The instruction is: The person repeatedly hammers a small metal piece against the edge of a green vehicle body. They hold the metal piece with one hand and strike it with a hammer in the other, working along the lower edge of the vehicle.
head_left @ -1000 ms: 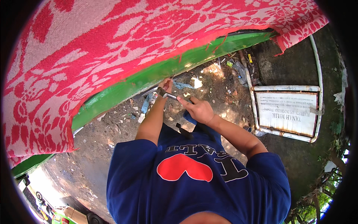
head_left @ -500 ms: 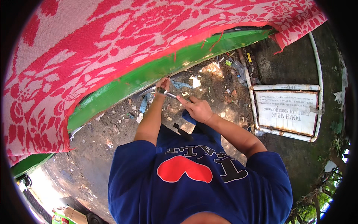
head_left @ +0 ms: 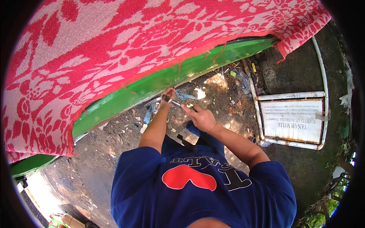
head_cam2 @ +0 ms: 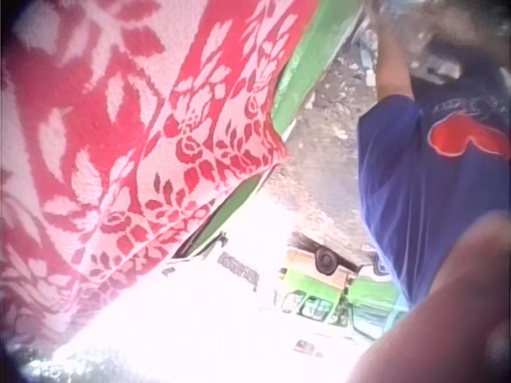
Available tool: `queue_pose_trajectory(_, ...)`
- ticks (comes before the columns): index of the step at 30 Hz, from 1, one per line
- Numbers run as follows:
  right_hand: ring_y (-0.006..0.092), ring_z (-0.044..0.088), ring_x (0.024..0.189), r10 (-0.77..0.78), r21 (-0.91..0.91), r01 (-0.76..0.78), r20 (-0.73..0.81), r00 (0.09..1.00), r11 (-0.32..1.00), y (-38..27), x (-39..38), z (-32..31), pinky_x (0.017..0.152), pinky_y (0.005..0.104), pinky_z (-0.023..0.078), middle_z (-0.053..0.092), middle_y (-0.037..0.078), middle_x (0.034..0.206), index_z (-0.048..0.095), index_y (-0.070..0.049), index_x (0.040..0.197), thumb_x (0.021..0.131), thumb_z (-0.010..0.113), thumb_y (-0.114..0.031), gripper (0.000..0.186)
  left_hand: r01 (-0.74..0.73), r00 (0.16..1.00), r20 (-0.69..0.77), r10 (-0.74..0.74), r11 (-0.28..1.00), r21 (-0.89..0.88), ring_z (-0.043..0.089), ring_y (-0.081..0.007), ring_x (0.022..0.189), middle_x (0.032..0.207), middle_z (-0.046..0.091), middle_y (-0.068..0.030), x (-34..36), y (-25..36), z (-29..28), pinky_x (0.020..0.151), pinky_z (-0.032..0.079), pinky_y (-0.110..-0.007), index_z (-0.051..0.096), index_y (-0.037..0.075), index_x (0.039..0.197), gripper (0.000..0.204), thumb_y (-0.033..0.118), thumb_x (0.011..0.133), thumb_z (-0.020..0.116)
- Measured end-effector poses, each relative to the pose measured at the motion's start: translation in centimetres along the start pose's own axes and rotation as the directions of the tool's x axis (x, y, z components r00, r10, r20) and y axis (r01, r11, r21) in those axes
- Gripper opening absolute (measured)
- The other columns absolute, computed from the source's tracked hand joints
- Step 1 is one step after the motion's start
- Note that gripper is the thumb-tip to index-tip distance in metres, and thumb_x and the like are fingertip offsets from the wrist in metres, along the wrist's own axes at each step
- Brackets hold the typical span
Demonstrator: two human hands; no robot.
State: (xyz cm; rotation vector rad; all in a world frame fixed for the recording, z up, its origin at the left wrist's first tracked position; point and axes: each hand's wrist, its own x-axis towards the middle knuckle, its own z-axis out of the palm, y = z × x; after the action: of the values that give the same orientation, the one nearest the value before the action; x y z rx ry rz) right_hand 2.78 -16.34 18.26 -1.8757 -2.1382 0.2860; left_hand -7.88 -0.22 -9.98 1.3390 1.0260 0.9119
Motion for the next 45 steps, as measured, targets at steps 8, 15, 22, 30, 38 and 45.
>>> queue_pose_trajectory(8, 0.0327, 0.062, 0.061, 0.153, 0.094, -0.160, 0.072, 0.986, 0.983, 2.1, -2.0, 0.9, 0.053, 0.0435, 0.051, 0.058, 0.012, 0.077, 0.053, -0.026, 0.140, 0.091, 0.063, -0.018, 0.051, -0.063, 0.997, 0.038, 0.063, 0.998, -0.008, 0.059, -0.0205, 0.067, 0.071, 0.059, -0.0101, -2.4, 3.8, 1.0, 0.064, 0.046, -0.029, 0.062, 0.007, 0.094, 0.008, 0.013, 0.089, 0.062)
queue_pose_trajectory(15, 0.0325, 0.061, 0.069, 0.457, 0.342, -0.452, 0.071, 0.886, 0.824, 2.6, -4.6, -3.5, 0.065, 0.0386, 0.048, 0.061, 0.016, 0.082, 0.057, -0.019, 0.138, 0.092, 0.064, -0.011, 0.047, -0.132, 0.874, 0.428, -0.231, 0.735, 0.665, 0.064, -0.0396, 0.100, 0.114, 0.064, -0.0191, -5.2, 7.0, 2.5, 0.085, 0.051, -0.045, 0.059, 0.006, 0.096, 0.025, 0.029, 0.090, 0.067)
queue_pose_trajectory(22, 0.0264, 0.061, 0.071, 0.593, 0.368, -0.550, -0.005, 0.805, 0.750, 3.3, -6.8, -6.5, 0.073, 0.0336, 0.049, 0.063, 0.017, 0.081, 0.056, -0.016, 0.138, 0.089, 0.067, -0.008, 0.051, 0.063, 0.910, 0.342, -0.236, 0.892, 0.447, 0.059, -0.0321, 0.117, 0.125, 0.062, -0.0132, -11.7, 5.0, 4.4, 0.094, 0.047, -0.039, 0.065, 0.010, 0.113, 0.025, 0.021, 0.090, 0.065)
queue_pose_trajectory(30, 0.0125, 0.053, 0.071, 0.721, 0.464, -0.624, -0.047, 0.691, 0.629, 2.2, -9.0, -6.1, 0.071, 0.0283, 0.047, 0.063, 0.012, 0.079, 0.054, -0.014, 0.140, 0.092, 0.063, -0.007, 0.049, -0.419, 0.861, 0.469, 0.196, 0.796, 0.437, 0.062, -0.0343, 0.101, 0.104, 0.066, -0.0115, -4.7, 9.3, 1.0, 0.081, 0.051, -0.041, 0.062, 0.004, 0.098, 0.020, 0.016, 0.084, 0.071)
queue_pose_trajectory(38, 0.0082, 0.048, 0.074, 0.776, 0.573, -0.621, -0.040, 0.630, 0.534, -3.2, -9.5, -3.9, 0.070, 0.0240, 0.044, 0.063, 0.004, 0.085, 0.053, -0.014, 0.142, 0.094, 0.062, -0.008, 0.049, -0.544, 0.812, 0.525, 0.254, 0.653, 0.526, 0.061, -0.0292, 0.095, 0.095, 0.066, -0.0048, -5.1, 11.9, -3.3, 0.080, 0.048, -0.041, 0.062, 0.011, 0.090, 0.020, 0.026, 0.082, 0.072)
queue_pose_trajectory(45, 0.0058, 0.044, 0.066, 0.819, 0.620, -0.624, -0.055, 0.571, 0.476, -5.8, -10.6, -3.0, 0.061, 0.0235, 0.041, 0.057, 0.000, 0.077, 0.053, -0.016, 0.142, 0.094, 0.062, -0.009, 0.049, -0.413, 0.874, 0.464, 0.148, 0.730, 0.545, 0.063, -0.0320, 0.080, 0.099, 0.064, -0.0097, -5.4, 13.2, -5.7, 0.070, 0.050, -0.040, 0.062, 0.010, 0.102, 0.021, 0.025, 0.089, 0.068)
